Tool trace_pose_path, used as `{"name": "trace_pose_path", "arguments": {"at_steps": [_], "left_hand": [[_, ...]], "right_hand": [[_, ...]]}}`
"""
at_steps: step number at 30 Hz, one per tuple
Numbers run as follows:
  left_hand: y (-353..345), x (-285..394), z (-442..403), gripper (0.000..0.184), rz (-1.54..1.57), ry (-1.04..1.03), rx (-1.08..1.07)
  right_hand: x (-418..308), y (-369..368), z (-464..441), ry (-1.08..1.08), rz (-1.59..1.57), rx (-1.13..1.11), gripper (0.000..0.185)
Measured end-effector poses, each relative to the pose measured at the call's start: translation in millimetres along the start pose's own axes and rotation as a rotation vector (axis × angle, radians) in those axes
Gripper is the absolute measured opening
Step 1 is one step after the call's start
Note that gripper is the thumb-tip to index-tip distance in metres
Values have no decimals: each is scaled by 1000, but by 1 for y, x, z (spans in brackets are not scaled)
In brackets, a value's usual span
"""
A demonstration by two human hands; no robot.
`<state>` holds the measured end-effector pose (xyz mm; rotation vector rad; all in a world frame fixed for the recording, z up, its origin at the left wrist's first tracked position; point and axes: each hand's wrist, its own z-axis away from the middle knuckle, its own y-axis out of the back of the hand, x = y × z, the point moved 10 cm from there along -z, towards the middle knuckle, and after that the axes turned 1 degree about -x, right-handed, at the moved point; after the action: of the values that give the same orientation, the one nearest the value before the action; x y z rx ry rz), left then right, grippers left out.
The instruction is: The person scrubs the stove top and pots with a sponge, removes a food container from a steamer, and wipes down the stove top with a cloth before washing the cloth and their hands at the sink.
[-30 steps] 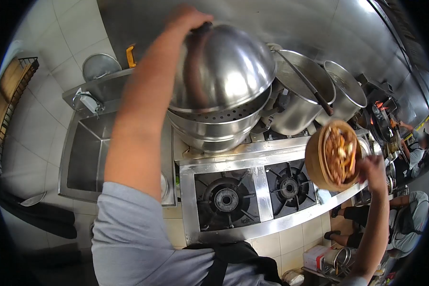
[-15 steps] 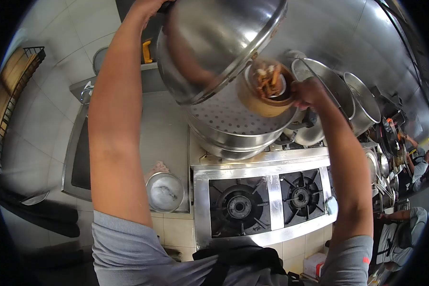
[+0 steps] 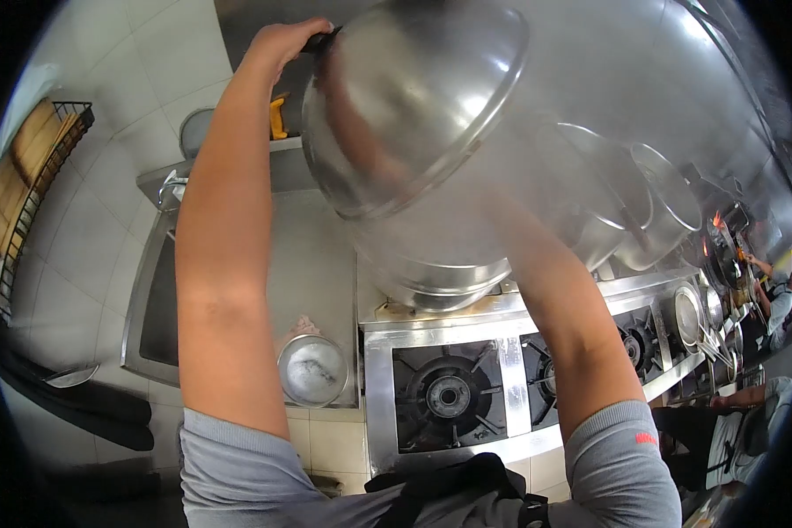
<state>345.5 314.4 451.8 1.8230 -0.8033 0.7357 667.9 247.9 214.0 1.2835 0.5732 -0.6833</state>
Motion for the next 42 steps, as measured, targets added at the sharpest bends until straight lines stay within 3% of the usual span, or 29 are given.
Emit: {"name": "trace_pose_path", "arguments": {"at_steps": [5, 7, 9, 14, 15, 17, 20, 22, 24, 25, 28, 32, 35, 39, 42], "left_hand": [[-24, 18, 16, 71, -46, 69, -25], [-55, 35, 23, 72, 95, 47, -229], [-97, 65, 43, 68, 129, -2, -412], [-195, 56, -21, 63, -385, -333, -288], [-199, 63, -11, 64, -499, -278, -260], [-204, 75, 24, 67, -727, -158, -192], [-226, 83, 64, 77, -601, -110, -433], [-220, 77, 48, 90, -784, -106, -377], [-202, 101, 62, 97, -704, -178, -221], [-170, 126, 76, 104, -839, -186, 134], [-178, 170, 190, 83, -854, -462, 147], [-214, 107, 264, 47, -885, -444, -77], [-225, 97, 312, 36, -985, -407, 24], [-232, 89, 312, 33, -983, -421, 58], [-224, 104, 319, 30, -946, -392, 112]], "right_hand": [[-5, 75, 84, 286, -265, 49, 32], [10, 117, 151, 312, -281, 147, 34], [24, 154, 242, 206, -198, 299, 34], [212, 170, 391, -73, -352, 517, 35], [253, 163, 426, -124, -447, 585, 32], [349, 135, 494, -350, -610, 658, 33], [483, 74, 577, -597, -776, 770, 33], [542, 15, 624, -786, -855, 763, 32], [593, -47, 638, -924, -942, 742, 26], [628, -88, 639, -917, -1009, 726, 27], [680, -185, 600, -1015, -1106, 548, 33], [698, -292, 544, -1097, -1235, 351, 27], [690, -317, 531, -1111, -1329, 343, 24], [707, -365, 531, -1173, -1539, 416, 21], [729, -399, 519, -1059, -1626, 422, 28]]}}
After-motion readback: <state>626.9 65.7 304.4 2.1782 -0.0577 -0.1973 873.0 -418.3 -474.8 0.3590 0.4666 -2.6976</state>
